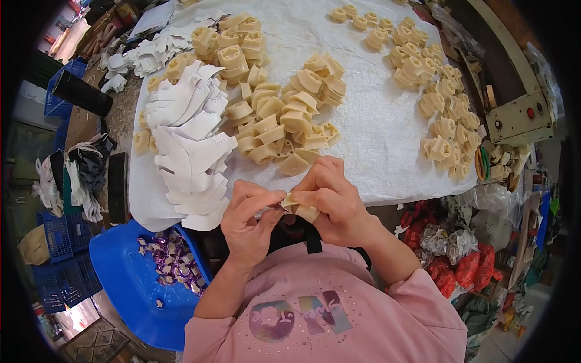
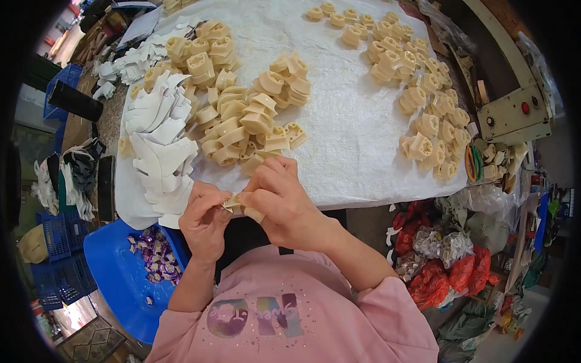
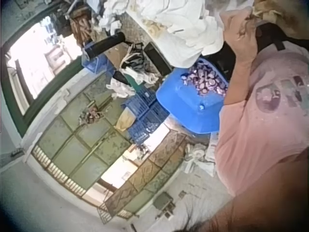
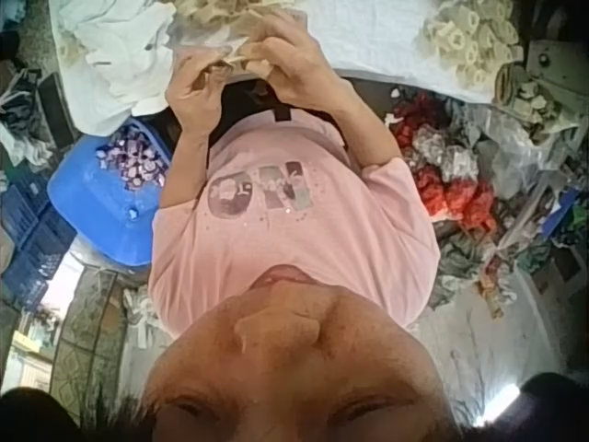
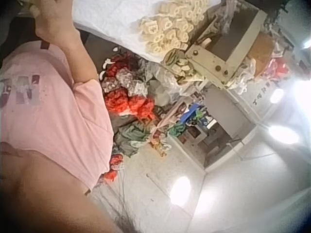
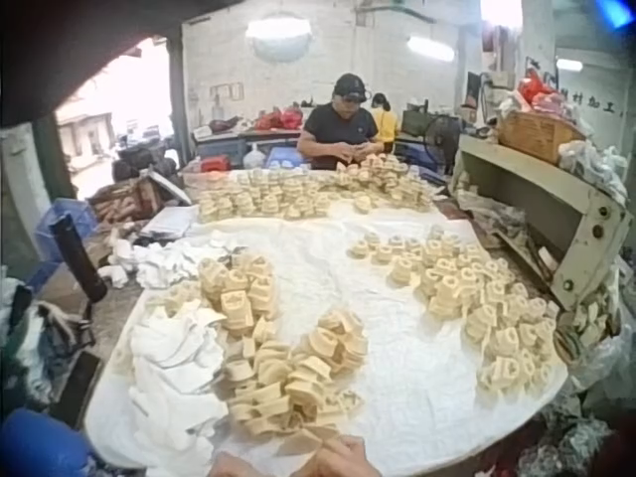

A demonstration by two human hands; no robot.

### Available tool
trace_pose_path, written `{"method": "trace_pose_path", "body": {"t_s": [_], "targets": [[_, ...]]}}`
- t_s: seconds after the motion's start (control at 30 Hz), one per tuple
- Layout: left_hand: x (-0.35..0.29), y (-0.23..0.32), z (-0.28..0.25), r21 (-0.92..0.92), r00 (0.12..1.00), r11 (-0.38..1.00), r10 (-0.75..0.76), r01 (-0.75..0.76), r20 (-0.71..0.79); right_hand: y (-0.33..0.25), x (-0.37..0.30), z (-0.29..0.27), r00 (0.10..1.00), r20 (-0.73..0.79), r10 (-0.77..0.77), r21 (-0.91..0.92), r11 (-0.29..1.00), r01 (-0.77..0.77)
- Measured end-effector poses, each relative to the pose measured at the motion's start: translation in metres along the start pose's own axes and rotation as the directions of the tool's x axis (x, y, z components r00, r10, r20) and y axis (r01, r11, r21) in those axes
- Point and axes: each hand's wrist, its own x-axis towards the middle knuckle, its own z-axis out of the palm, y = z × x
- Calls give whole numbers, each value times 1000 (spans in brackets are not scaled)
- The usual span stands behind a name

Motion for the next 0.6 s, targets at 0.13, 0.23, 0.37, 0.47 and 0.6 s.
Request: {"method": "trace_pose_path", "body": {"t_s": [0.13,0.23,0.37,0.47,0.6], "targets": [[3,3,3,123,992,985,112,-118,62,1,-2,-3,999,45,18,63,998,-21],[6,3,4,220,975,951,207,-219,75,0,-4,-3,996,88,31,48,998,-36],[10,2,4,251,952,919,277,-303,134,-4,-3,-3,981,187,45,12,999,-48],[7,1,2,231,963,938,230,-258,141,-5,-4,-2,977,213,31,48,998,-42],[10,15,2,163,984,977,120,-141,131,2,-9,2,988,152,14,83,996,-27]]}}
